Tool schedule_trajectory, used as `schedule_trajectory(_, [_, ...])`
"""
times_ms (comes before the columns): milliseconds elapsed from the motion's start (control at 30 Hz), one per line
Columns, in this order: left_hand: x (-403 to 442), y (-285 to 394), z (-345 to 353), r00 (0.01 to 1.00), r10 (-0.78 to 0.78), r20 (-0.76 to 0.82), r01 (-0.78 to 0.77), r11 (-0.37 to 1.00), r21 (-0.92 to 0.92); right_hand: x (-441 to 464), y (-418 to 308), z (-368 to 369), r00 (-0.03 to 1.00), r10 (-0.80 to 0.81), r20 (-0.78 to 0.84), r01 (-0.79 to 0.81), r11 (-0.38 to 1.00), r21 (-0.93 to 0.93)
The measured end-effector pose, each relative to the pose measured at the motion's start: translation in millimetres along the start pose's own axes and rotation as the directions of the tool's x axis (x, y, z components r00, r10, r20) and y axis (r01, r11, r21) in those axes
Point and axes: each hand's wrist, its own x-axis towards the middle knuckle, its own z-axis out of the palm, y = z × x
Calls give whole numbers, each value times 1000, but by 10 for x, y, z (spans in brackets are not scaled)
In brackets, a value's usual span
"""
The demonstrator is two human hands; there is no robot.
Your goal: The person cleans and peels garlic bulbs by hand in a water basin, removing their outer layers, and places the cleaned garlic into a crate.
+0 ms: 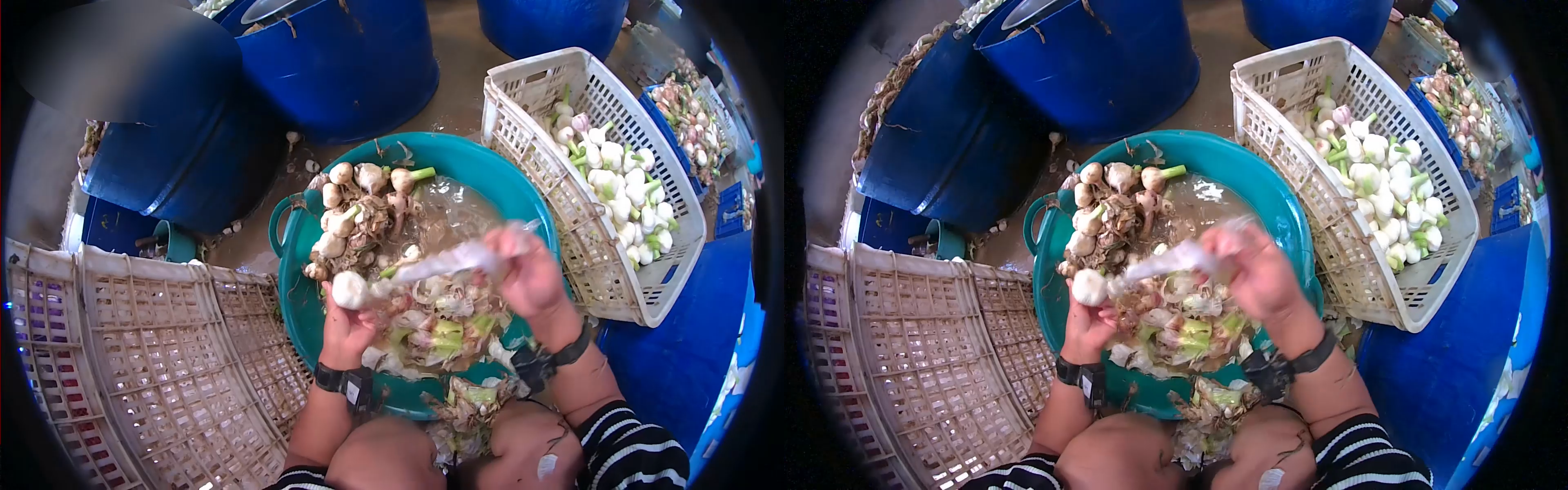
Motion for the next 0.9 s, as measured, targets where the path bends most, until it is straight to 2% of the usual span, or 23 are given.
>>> schedule_trajectory(67, [2, -23, 16, 995, 2, -101, 10, 994, 113, 36, -78, -177, 999, 38, 0, -37, 995, 92])
schedule_trajectory(133, [73, -11, -38, 995, -3, -99, 16, 991, 133, 43, -9, -239, 997, 71, 5, -70, 982, 176])
schedule_trajectory(167, [113, -17, -44, 986, 61, -156, -27, 976, 215, 34, 119, -182, 962, 268, 48, -185, 771, -609])
schedule_trajectory(200, [150, -34, -39, 970, 130, -207, -64, 952, 298, 22, 273, -129, 902, 426, -75, -106, 49, -993])
schedule_trajectory(233, [147, -84, 29, 970, 124, -209, -57, 952, 300, -40, 504, -99, 980, 197, 28, 15, 70, -997])
schedule_trajectory(267, [111, -169, 153, 974, 155, -165, -86, 927, 366, -105, 728, -61, 991, -44, 128, 130, 62, -990])
schedule_trajectory(300, [78, -248, 246, 976, 187, -115, -122, 897, 426, -91, 872, 15, 992, -43, 119, 122, 60, -991])
schedule_trajectory(333, [53, -302, 295, 977, 181, -116, -116, 897, 427, -58, 996, 100, 999, -15, 40, 42, 405, -914])
schedule_trajectory(367, [26, -338, 334, 984, 128, -123, -67, 910, 409, -42, 1068, 119, 999, 35, -25, -42, 697, -715])
schedule_trajectory(400, [14, -343, 356, 988, 79, -129, -23, 920, 392, 1, 1065, 49, 999, 32, -27, -42, 700, -713])
schedule_trajectory(467, [8, -191, 286, 990, 103, -98, -57, 919, 390, 179, 982, -207, 920, 256, -296, -378, 782, -496])
schedule_trajectory(500, [30, -106, 212, 982, 151, -117, -101, 928, 358, 252, 916, -342, 882, 281, -379, -439, 784, -440])
schedule_trajectory(533, [61, -44, 131, 971, 196, -137, -142, 934, 327, 228, 941, -399, 882, 279, -379, -437, 785, -439])
schedule_trajectory(567, [92, -18, 29, 973, 224, -55, -184, 898, 400, 185, 932, -385, 873, 306, -381, -467, 753, -464])
schedule_trajectory(600, [-2, -108, 239, 973, 221, -57, -181, 898, 401, 134, 955, -372, 861, 334, -383, -496, 719, -488])
schedule_trajectory(633, [-103, -263, 457, 960, 162, 231, -242, 891, 383, 99, 1116, -421, 849, 393, -355, -529, 622, -577])
schedule_trajectory(667, [-200, -390, 714, 862, 93, 498, -296, 890, 346, 111, 1231, -459, 845, 396, -358, -534, 620, -574])
schedule_trajectory(733, [-249, -489, 1033, 728, 89, 680, -597, 569, 565, 105, 1412, -519, 819, 501, -278, -569, 649, -506])
schedule_trajectory(767, [33, -386, 909, 724, 100, 683, -679, 282, 678, 131, 1447, -588, 818, 506, -272, -568, 639, -519])
schedule_trajectory(800, [318, -369, 732, 708, 169, 686, -643, -249, 724, 154, 1400, -572, 827, 494, -270, -556, 642, -528])
schedule_trajectory(833, [574, -371, 469, 653, 199, 731, -496, -617, 611, 148, 1350, -548, 819, 470, -330, -574, 644, -506])
schedule_trajectory(867, [749, -386, 139, 788, 233, 570, -222, -756, 616, 127, 1316, -544, 806, 441, -395, -591, 651, -477])
schedule_trajectory(900, [836, -414, -59, 845, 263, 466, -101, -777, 621, 100, 1324, -558, 811, 411, -416, -575, 688, -443])
